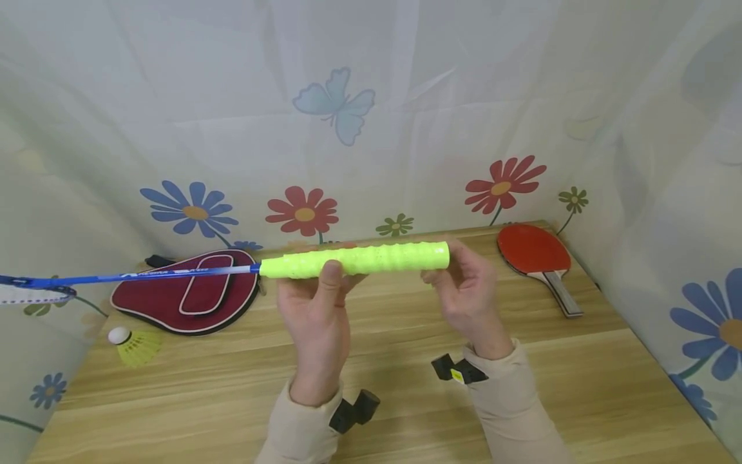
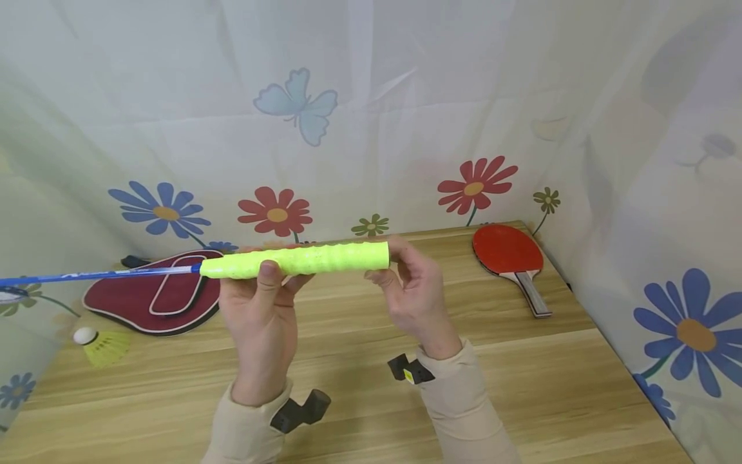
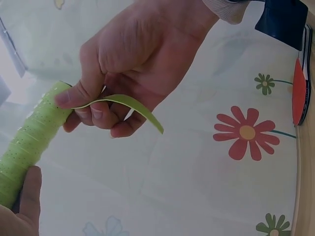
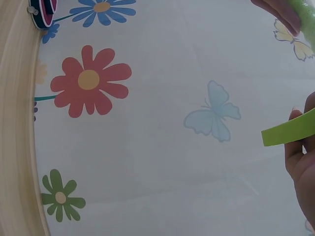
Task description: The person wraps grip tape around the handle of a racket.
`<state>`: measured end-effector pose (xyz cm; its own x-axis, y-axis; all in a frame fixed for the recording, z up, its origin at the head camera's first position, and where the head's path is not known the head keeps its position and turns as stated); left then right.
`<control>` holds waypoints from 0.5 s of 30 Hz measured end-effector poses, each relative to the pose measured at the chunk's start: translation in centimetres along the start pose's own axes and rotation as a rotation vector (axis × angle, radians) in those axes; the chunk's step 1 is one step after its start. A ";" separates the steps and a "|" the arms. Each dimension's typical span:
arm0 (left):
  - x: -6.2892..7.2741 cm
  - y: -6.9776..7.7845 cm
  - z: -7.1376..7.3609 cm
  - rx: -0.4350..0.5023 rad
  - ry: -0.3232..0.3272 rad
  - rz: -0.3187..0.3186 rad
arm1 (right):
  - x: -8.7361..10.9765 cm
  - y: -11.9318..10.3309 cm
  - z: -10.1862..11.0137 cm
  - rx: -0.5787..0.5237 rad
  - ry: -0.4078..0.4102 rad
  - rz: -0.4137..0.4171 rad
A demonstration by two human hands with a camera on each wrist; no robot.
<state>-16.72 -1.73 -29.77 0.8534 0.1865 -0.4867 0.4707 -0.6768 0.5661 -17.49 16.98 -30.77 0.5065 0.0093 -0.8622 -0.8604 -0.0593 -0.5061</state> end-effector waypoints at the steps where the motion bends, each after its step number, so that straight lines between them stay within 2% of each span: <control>1: 0.0 0.0 0.0 -0.003 0.004 -0.001 | 0.0 0.0 0.0 -0.006 0.006 -0.006; 6: -0.1 0.1 0.2 -0.022 0.035 -0.003 | 0.1 0.1 -0.1 -0.023 0.000 -0.030; 15: -0.1 0.1 0.1 -0.048 0.037 0.040 | 0.0 0.1 -0.2 -0.041 -0.013 0.004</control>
<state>-16.78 -1.90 -29.79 0.8788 0.1868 -0.4391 0.4458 -0.6495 0.6159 -17.59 16.82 -30.82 0.5020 0.0219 -0.8646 -0.8594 -0.1000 -0.5015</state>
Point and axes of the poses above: each hand's wrist, its own x-axis away from the middle knuckle, its own z-axis out of the back of the hand, y = z × x, the point moved 4 cm from there along -x, towards the middle knuckle, and after that the axes turned 3 degrees about z, right-handed, at the moved point
